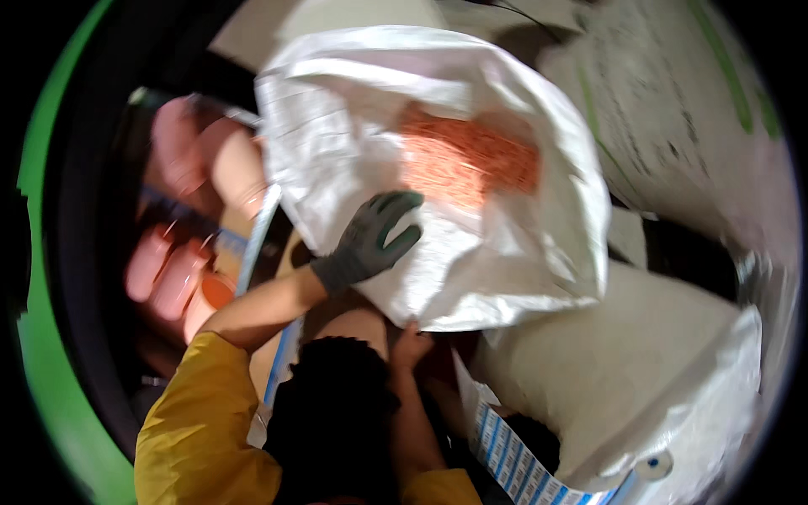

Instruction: The person labels plastic containers by applying adhesive stickers from a roll, then inserts smaller plastic components into the containers while working at a floor-level workspace.

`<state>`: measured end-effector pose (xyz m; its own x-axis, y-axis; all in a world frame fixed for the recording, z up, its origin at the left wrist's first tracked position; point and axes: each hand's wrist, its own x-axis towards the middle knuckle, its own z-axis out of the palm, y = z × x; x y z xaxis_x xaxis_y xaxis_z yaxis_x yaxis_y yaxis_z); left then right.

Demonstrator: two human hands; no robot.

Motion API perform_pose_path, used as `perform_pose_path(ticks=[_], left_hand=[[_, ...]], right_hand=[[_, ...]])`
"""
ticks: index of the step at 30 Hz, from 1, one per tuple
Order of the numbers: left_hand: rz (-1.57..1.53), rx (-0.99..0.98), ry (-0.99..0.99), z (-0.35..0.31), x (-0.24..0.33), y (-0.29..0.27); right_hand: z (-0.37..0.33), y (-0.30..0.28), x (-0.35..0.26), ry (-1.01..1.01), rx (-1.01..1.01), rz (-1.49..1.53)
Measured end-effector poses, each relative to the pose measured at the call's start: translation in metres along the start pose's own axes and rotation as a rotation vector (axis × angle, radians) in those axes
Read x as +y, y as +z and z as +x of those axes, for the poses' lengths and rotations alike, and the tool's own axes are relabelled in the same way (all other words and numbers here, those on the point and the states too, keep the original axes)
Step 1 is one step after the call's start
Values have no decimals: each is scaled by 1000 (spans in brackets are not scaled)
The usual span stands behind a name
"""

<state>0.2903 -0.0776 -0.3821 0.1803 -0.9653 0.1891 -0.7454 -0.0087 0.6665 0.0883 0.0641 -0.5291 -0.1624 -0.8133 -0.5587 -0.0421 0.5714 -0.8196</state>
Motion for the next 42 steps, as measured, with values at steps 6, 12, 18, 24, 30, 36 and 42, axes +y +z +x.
perform_pose_path(ticks=[6, 12, 18, 24, 30, 36, 42], left_hand=[[802, 108, -91, -151, -71, -179], [1170, -325, -28, -131, -193, -191], [1214, -241, 71, -144, -273, -184], [1080, -111, 21, -159, -187, -261], [634, 391, 13, -205, -129, -325], [262, 702, 345, -217, 180, -328], [-3, 344, 516, -246, 322, -278]], right_hand=[[-19, 2, 0, 334, -324, -54], [-33, -8, -80, 233, -419, 40], [-131, -30, -235, -104, -588, 6], [-226, -108, -258, -489, -732, -149], [-265, -151, -202, -422, -679, -133], [-278, -166, -244, -948, -547, -237], [-300, -152, -312, -1603, -297, -347]])
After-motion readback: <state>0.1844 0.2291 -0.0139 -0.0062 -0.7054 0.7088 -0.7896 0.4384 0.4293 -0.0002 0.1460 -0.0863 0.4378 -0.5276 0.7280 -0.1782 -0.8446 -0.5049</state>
